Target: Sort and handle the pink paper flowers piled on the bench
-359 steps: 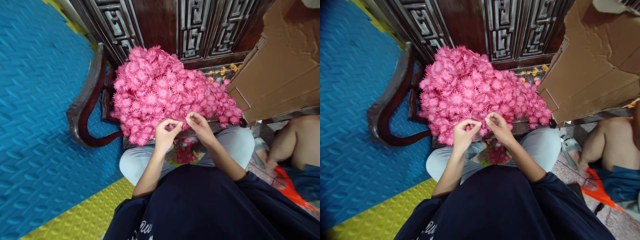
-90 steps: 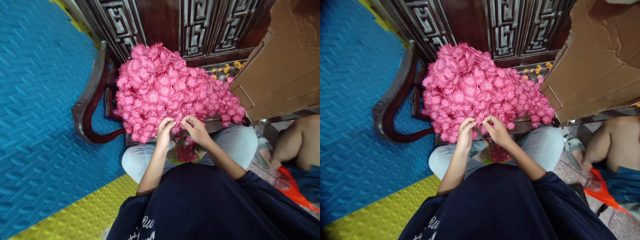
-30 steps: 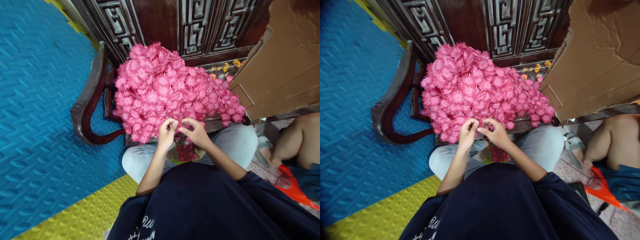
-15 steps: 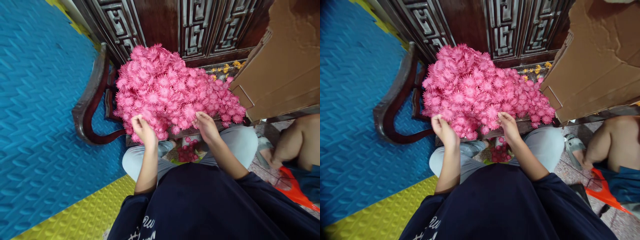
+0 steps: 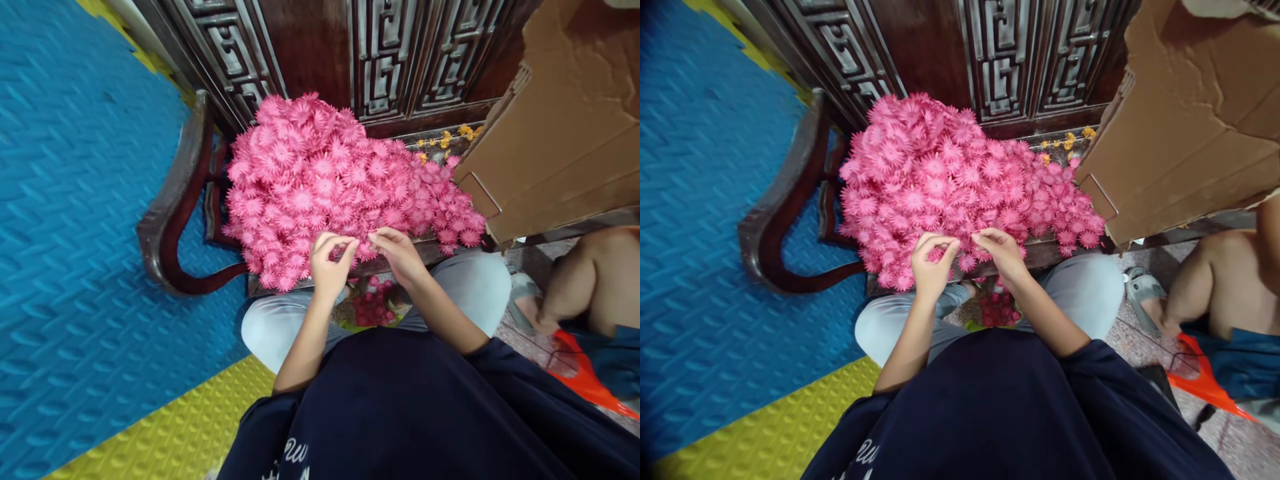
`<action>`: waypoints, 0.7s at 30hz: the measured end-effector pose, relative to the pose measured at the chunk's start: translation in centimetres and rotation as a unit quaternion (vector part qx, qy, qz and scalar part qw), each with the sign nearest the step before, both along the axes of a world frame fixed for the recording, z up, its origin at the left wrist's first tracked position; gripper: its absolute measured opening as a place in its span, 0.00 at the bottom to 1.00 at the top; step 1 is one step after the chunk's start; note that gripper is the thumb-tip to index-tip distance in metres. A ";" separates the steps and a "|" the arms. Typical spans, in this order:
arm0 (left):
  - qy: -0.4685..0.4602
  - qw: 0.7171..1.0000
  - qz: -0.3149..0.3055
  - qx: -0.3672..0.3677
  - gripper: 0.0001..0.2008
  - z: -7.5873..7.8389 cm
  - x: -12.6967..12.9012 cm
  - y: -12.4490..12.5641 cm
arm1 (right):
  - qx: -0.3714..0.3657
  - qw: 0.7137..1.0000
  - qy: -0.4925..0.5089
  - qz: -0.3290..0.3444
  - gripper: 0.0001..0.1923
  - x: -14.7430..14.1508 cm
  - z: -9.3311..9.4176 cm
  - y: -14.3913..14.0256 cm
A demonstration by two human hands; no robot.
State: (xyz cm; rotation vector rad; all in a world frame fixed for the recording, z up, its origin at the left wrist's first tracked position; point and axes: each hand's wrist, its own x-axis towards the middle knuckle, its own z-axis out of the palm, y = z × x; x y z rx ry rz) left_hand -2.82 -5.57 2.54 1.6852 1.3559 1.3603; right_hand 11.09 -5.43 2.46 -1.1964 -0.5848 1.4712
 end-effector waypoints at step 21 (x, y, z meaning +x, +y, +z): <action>0.096 0.991 -0.059 -0.066 0.09 1.8 -0.7 0.0 | -0.041 0.986 0.088 0.134 0.11 0.5 0.3 -0.7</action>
